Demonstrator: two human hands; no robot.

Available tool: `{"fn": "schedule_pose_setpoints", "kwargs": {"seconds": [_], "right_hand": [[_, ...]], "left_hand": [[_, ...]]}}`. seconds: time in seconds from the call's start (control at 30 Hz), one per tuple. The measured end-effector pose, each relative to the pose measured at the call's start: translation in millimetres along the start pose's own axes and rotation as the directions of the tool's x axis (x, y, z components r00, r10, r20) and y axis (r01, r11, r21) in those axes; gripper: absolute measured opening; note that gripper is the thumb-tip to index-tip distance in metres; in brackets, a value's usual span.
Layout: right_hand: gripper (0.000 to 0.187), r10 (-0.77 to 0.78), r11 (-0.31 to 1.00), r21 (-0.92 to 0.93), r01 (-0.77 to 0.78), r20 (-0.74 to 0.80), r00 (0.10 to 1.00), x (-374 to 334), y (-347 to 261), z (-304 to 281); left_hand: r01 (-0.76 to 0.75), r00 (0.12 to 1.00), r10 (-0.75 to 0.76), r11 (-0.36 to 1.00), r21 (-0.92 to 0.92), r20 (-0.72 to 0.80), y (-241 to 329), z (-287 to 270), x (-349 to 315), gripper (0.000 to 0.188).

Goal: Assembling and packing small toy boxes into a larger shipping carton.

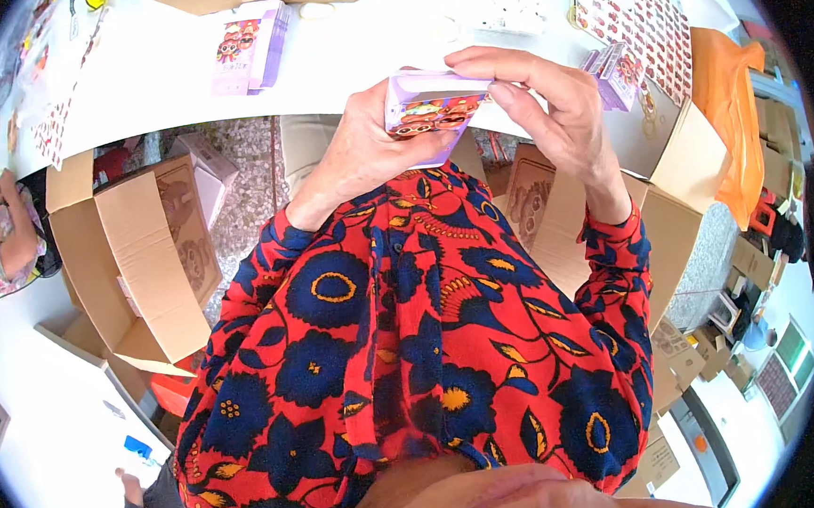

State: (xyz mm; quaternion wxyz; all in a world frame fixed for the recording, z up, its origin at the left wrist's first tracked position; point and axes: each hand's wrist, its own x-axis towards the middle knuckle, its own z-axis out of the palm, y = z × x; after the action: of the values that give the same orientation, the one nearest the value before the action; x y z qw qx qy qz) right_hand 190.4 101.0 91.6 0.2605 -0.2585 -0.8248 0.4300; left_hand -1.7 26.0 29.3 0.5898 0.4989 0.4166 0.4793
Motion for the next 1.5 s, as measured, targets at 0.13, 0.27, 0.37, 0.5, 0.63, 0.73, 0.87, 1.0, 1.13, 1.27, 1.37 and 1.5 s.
{"fn": "schedule_pose_setpoints", "kwargs": {"seconds": [0.13, 0.27, 0.37, 0.5, 0.63, 0.73, 0.87, 1.0, 1.13, 1.27, 1.37, 1.5], "right_hand": [[0.018, -0.027, 0.999, -0.042, 0.024, -0.061, 0.998, 2, -1, 2], [0.018, 0.024, 1.000, -0.001, -0.024, -0.034, 0.999, 5, -4, -1], [0.017, 0.042, 0.999, 0.027, -0.041, -0.022, 0.999, 7, -4, -3], [0.015, 0.032, 0.999, 0.000, -0.032, -0.019, 0.999, 8, -5, -2], [0.013, 0.022, 0.999, -0.023, -0.022, -0.020, 1.000, 6, -1, 0], [0.013, 0.031, 0.999, -0.030, -0.030, 0.020, 0.999, 7, -3, -2], [0.012, 0.009, 1.000, -0.013, -0.008, 0.085, 0.996, 6, 5, -4], [0.013, -0.135, 0.987, -0.066, 0.147, 0.155, 0.979, 1, 13, -2], [0.016, -0.220, 0.973, -0.035, 0.228, 0.155, 0.963, 0, 16, 1], [0.020, -0.187, 0.982, 0.027, 0.185, 0.151, 0.971, 4, 11, 5], [0.022, -0.162, 0.987, 0.024, 0.160, 0.159, 0.974, 1, 9, 10], [0.022, -0.124, 0.992, 0.018, 0.123, 0.056, 0.991, -3, 14, 16]], "left_hand": [[-0.051, 0.999, 0.051, 0.998, -0.029, -0.007, -2, 5, 0, 0.035], [-0.087, 0.996, 0.087, 0.996, 0.015, -0.014, -2, 5, 1, 0.034], [-0.072, 0.997, 0.072, 0.995, 0.074, 0.000, -1, 4, 1, 0.033], [-0.045, 0.999, 0.045, 0.999, 0.026, -0.022, 0, 6, 0, 0.033], [-0.052, 0.998, 0.054, 0.995, 0.085, -0.022, -4, 6, -3, 0.033], [-0.025, 1.000, 0.026, 0.993, 0.114, -0.006, -3, 5, -4, 0.033], [0.011, 1.000, -0.016, 0.980, 0.199, 0.023, -4, 3, -7, 0.034], [0.042, 0.997, -0.046, 0.996, 0.073, 0.054, -6, 2, -14, 0.035], [0.146, 0.981, -0.144, 0.989, -0.005, 0.132, -5, 4, -17, 0.035], [0.163, 0.974, -0.155, 0.986, -0.034, 0.165, -5, 3, -17, 0.036], [0.128, 0.980, -0.120, 0.991, -0.043, 0.160, -4, 2, -17, 0.030], [0.156, 0.979, -0.150, 0.987, -0.034, 0.135, -5, 0, -19, 0.037]]}}
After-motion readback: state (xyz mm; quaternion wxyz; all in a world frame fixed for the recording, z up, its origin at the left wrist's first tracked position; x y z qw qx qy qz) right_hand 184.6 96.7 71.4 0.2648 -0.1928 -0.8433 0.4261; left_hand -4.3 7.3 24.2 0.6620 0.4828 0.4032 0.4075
